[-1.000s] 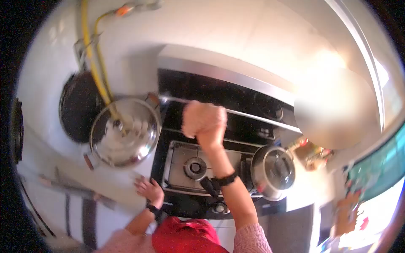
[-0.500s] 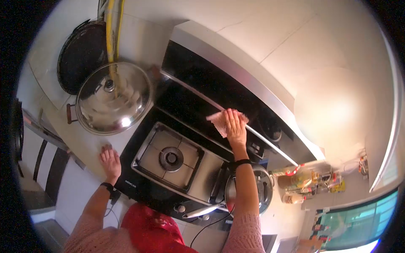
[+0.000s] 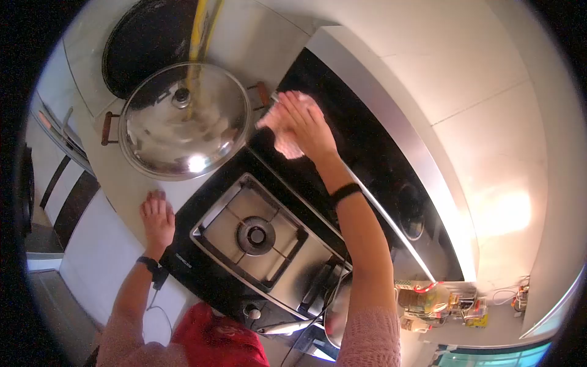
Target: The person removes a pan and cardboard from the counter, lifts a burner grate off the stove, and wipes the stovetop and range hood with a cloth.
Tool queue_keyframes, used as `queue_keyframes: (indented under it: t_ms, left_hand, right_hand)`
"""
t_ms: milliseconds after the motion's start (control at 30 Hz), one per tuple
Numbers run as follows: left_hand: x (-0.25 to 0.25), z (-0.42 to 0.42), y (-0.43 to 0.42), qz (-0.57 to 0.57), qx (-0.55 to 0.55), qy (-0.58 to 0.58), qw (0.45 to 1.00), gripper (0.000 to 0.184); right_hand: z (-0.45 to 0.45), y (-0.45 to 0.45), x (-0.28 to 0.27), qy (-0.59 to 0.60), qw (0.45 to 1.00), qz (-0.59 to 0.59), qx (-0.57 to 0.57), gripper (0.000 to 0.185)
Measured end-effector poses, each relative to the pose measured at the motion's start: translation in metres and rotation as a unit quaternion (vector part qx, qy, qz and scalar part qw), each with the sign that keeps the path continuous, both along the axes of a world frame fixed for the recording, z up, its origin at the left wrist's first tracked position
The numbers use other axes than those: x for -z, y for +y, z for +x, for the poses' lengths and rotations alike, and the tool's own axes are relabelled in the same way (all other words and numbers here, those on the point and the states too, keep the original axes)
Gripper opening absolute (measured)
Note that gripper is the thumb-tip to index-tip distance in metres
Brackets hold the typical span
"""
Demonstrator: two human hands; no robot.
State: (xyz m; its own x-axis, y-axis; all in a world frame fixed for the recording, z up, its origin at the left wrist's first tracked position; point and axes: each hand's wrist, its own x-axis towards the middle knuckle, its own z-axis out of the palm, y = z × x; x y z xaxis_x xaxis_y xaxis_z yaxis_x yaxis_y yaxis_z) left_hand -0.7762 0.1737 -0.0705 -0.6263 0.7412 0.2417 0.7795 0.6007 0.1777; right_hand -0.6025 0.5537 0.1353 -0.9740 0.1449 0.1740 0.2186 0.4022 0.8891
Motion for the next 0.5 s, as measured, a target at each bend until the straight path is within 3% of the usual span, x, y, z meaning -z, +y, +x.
queue_keyframes:
  t_ms: [200, 300, 333, 500]
  left_hand:
    - [0.012, -0.006, -0.002, 0.027, 0.002, -0.015, 1.0, 0.046]
    - [0.013, -0.006, -0.002, 0.033, 0.004, -0.002, 0.999, 0.045]
    - [0.014, -0.006, -0.004, 0.038, 0.009, 0.006, 0.999, 0.046]
    - [0.017, -0.004, -0.002, 0.013, -0.002, 0.025, 1.0, 0.046]
  right_hand:
    - [-0.071, 0.007, -0.002, -0.042, 0.998, 0.008, -0.053, 0.069]
    - [-0.048, 0.008, -0.01, -0.098, 0.991, 0.022, -0.082, 0.062]
    - [-0.034, 0.006, -0.015, -0.11, 0.99, -0.036, -0.079, 0.062]
    - [0.075, -0.009, -0.026, -0.153, 0.987, -0.027, -0.032, 0.063]
